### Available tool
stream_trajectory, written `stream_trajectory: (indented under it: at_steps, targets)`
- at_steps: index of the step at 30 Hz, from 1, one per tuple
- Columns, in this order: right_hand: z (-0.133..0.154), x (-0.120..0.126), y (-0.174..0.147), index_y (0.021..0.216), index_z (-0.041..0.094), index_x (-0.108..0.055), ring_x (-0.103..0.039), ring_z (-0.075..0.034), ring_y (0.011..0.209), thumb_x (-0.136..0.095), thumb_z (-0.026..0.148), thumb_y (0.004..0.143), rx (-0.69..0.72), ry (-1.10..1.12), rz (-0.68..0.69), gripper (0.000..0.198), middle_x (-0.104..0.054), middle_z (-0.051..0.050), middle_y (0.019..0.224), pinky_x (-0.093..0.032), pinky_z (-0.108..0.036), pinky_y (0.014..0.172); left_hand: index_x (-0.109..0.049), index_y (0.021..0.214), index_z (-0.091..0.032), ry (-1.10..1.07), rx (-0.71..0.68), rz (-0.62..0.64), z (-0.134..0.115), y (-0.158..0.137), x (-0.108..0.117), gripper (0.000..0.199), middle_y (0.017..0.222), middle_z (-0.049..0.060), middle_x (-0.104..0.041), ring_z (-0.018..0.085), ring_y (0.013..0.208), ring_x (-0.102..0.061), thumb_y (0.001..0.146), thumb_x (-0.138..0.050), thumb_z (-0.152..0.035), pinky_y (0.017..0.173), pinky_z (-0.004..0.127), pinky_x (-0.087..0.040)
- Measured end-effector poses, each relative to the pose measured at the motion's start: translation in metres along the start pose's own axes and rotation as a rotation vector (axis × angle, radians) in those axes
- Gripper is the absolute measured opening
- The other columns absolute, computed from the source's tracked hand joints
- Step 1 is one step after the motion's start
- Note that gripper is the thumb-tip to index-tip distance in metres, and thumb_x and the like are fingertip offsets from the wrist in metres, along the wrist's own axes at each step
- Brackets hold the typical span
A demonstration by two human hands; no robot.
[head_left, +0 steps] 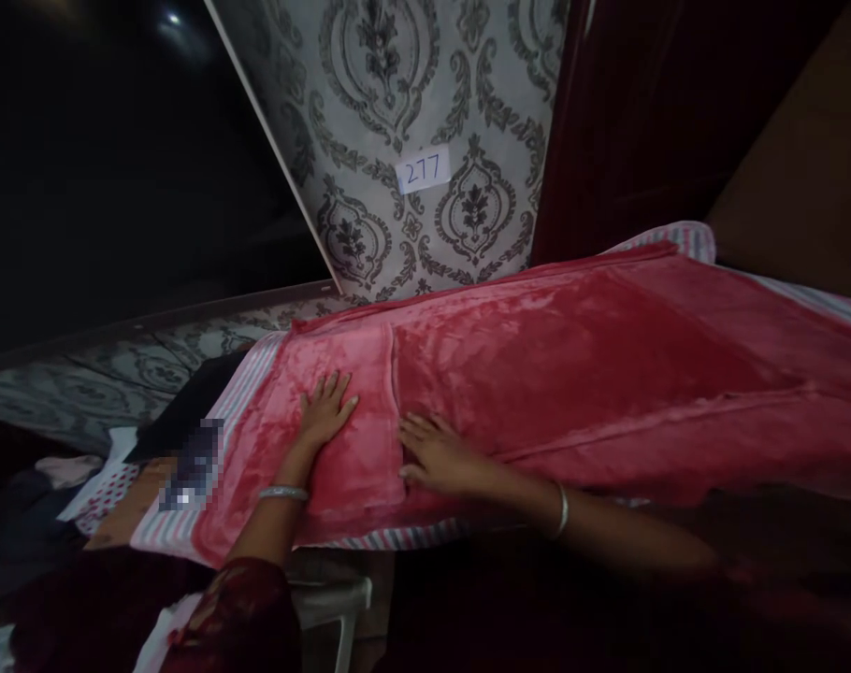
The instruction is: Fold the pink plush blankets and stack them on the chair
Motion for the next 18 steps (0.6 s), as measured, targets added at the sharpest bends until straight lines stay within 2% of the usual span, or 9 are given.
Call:
stream_trajectory:
  at_steps: [2,4,6,8,10,12,15,18]
  targets:
    - [-0.020,0.030,0.006,0.154,0.011,-0.041,-0.027,-0.026,0.151,-0.048,0.042,0.099,-0.038,-0.010,-0.096,0.063,-0.036,-0.015,0.160,-0.017,-0.047,0.125,-0.034,0.157,-0.023,-0.035,0.010,0.028,-0.003,0.006,0.010,0.061,0.166,0.010,-0.026,0.029,0.154,-0.020,0.102,-0.026,-0.048,0.120,0.064,-0.018]
    - [-0.051,0.059,0.014,0.153,0.012,-0.042,-0.029,-0.027,0.151,-0.047,0.038,0.100,-0.140,-0.050,-0.195,0.060,-0.036,-0.015,0.160,-0.019,-0.046,0.124,-0.037,0.156,-0.020,-0.063,0.000,-0.013,-0.014,0.018,0.023,0.061,0.164,0.012,-0.031,0.028,0.153,-0.023,0.102,-0.023,-0.047,0.121,0.062,-0.017]
    - [-0.091,0.084,0.015,0.153,0.013,-0.043,-0.032,-0.027,0.149,-0.049,0.035,0.099,-0.276,-0.098,-0.252,0.059,-0.036,-0.014,0.160,-0.023,-0.046,0.122,-0.038,0.155,-0.019,-0.077,-0.027,-0.076,-0.032,0.034,0.034,0.061,0.164,0.013,-0.031,0.028,0.154,-0.022,0.102,-0.023,-0.045,0.121,0.061,-0.017]
    - [-0.138,0.110,0.003,0.151,0.014,-0.045,-0.036,-0.026,0.147,-0.051,0.032,0.097,-0.412,-0.145,-0.319,0.057,-0.039,-0.014,0.159,-0.027,-0.043,0.120,-0.036,0.156,-0.019,-0.090,-0.064,-0.094,-0.055,0.050,0.036,0.061,0.165,0.013,-0.027,0.028,0.154,-0.020,0.101,-0.026,-0.044,0.121,0.061,-0.019]
    - [-0.186,0.140,-0.027,0.150,0.017,-0.048,-0.041,-0.022,0.144,-0.050,0.029,0.098,-0.568,-0.196,-0.428,0.053,-0.045,-0.011,0.156,-0.031,-0.036,0.118,-0.033,0.157,-0.018,-0.099,-0.081,-0.076,-0.076,0.063,0.029,0.063,0.165,0.014,-0.026,0.029,0.154,-0.021,0.101,-0.026,-0.043,0.119,0.062,-0.022]
    - [-0.232,0.169,-0.076,0.147,0.018,-0.052,-0.046,-0.019,0.139,-0.048,0.027,0.099,-0.771,-0.243,-0.541,0.049,-0.051,-0.009,0.152,-0.035,-0.031,0.114,-0.031,0.158,-0.016,-0.101,-0.100,-0.091,-0.091,0.070,0.021,0.065,0.165,0.014,-0.027,0.029,0.153,-0.023,0.100,-0.023,-0.045,0.119,0.062,-0.024]
    - [-0.286,0.203,-0.159,0.142,0.010,-0.056,-0.053,-0.024,0.132,-0.045,0.022,0.099,-1.043,-0.276,-0.624,0.045,-0.058,-0.017,0.143,-0.039,-0.032,0.108,-0.033,0.158,-0.017,-0.112,-0.129,-0.173,-0.100,0.070,0.015,0.069,0.164,0.015,-0.028,0.031,0.152,-0.026,0.100,-0.016,-0.052,0.118,0.063,-0.024]
    - [-0.322,0.222,-0.228,0.141,0.003,-0.055,-0.055,-0.027,0.129,-0.043,0.020,0.100,-1.243,-0.281,-0.637,0.046,-0.058,-0.025,0.139,-0.042,-0.033,0.104,-0.036,0.156,-0.018,-0.127,-0.133,-0.204,-0.099,0.068,0.014,0.070,0.163,0.015,-0.031,0.032,0.151,-0.027,0.100,-0.015,-0.054,0.117,0.062,-0.026]
Point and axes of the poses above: each hand's wrist, its own y-axis towards the middle knuckle, its own x-axis out of the back of the hand, z = x × y, the point moved 6 cm from there along y, towards the middle knuckle
